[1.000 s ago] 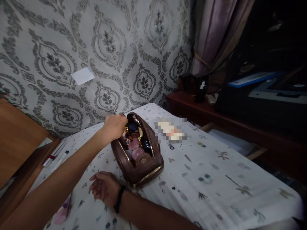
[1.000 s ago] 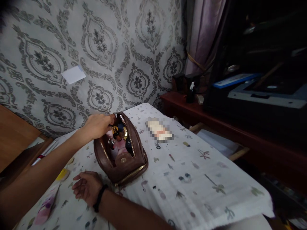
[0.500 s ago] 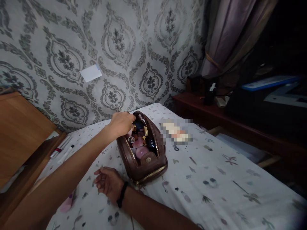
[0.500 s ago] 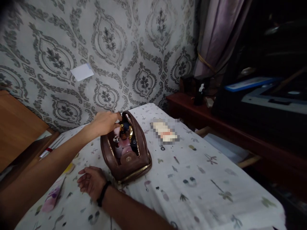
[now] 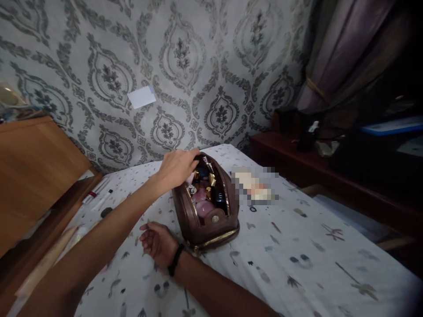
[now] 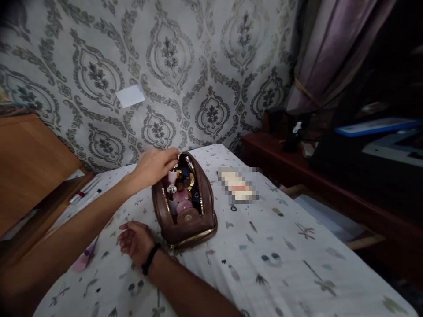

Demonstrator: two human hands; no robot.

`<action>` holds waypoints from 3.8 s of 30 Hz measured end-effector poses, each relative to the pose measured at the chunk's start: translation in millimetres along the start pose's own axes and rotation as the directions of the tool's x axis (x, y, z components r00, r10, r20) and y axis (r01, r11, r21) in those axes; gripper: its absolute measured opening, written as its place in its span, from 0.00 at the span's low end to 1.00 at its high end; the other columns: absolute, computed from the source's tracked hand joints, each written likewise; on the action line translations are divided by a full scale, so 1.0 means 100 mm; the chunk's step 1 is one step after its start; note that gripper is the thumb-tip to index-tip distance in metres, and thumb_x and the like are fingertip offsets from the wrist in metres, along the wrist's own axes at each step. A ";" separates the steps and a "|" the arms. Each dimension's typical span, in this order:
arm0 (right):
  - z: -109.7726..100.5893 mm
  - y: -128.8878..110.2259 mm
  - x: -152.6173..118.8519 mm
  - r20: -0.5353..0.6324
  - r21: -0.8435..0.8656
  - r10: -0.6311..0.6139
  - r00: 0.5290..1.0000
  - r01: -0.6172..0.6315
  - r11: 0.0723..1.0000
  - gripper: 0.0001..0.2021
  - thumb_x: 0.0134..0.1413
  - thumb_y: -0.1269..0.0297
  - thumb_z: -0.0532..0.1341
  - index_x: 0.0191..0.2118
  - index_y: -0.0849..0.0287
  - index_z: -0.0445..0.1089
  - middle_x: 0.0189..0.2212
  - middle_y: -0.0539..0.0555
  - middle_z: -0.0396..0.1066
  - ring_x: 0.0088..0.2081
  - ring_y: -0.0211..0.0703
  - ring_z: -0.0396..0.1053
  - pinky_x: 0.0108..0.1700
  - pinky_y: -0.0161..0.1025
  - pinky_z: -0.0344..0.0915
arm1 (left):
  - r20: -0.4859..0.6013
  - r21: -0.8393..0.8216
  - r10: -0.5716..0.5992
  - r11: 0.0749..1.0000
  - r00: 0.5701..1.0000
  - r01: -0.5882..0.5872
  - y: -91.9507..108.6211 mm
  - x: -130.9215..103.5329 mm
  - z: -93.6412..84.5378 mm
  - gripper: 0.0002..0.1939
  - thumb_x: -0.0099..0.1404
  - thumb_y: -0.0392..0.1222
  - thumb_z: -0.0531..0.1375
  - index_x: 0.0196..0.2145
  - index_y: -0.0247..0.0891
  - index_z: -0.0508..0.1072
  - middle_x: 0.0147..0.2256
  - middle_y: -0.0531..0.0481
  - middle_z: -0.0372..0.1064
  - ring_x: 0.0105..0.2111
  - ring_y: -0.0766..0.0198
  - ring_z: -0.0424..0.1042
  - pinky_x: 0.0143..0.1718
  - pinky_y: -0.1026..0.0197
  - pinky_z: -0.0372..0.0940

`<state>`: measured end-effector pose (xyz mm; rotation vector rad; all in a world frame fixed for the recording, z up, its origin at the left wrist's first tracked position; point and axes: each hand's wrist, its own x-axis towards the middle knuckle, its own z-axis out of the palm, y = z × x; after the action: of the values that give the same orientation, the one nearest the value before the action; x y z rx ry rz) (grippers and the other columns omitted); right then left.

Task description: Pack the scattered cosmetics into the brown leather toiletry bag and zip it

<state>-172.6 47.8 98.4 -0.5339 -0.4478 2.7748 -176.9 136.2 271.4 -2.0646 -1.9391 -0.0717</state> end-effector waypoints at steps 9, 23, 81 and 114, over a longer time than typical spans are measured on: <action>-0.07 0.06 0.11 0.013 0.019 -0.008 1.000 0.008 1.000 0.11 0.54 0.65 0.63 0.23 0.60 0.65 0.15 0.46 0.65 0.17 0.30 0.58 0.21 0.29 0.51 | -0.137 -0.274 -0.214 0.947 0.967 0.171 -0.28 -1.20 0.43 0.16 0.73 0.43 0.46 0.50 0.41 0.71 0.32 0.50 0.74 0.32 0.64 0.72 0.37 0.63 0.63; -0.02 0.05 0.02 0.012 -0.029 -0.014 1.000 0.014 0.999 0.09 0.59 0.66 0.59 0.30 0.63 0.72 0.19 0.48 0.68 0.18 0.30 0.58 0.21 0.29 0.52 | 0.060 -0.266 -0.612 0.751 0.788 0.604 -1.73 -2.27 1.00 0.15 0.69 0.42 0.50 0.48 0.37 0.70 0.43 0.45 0.74 0.44 0.60 0.70 0.51 0.56 0.63; -0.05 0.06 0.07 0.059 -0.018 -0.017 0.998 0.018 1.000 0.11 0.60 0.64 0.56 0.29 0.64 0.69 0.18 0.51 0.70 0.18 0.33 0.65 0.22 0.31 0.52 | 0.141 -0.189 0.120 0.978 0.983 -0.093 0.06 -0.11 0.01 0.17 0.60 0.45 0.61 0.47 0.40 0.73 0.39 0.49 0.74 0.39 0.56 0.72 0.39 0.58 0.63; -0.05 0.06 0.05 0.065 0.004 -0.028 0.998 0.028 1.000 0.10 0.59 0.65 0.56 0.29 0.63 0.69 0.19 0.51 0.71 0.19 0.33 0.65 0.23 0.31 0.52 | 0.412 0.124 0.102 0.978 0.905 -0.167 0.40 0.09 0.21 0.12 0.59 0.40 0.61 0.41 0.36 0.77 0.43 0.39 0.75 0.48 0.49 0.73 0.46 0.54 0.66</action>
<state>-176.8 45.3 90.7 -0.4351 -0.4618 2.7721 -140.1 148.3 246.3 -2.2299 -1.9337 0.5665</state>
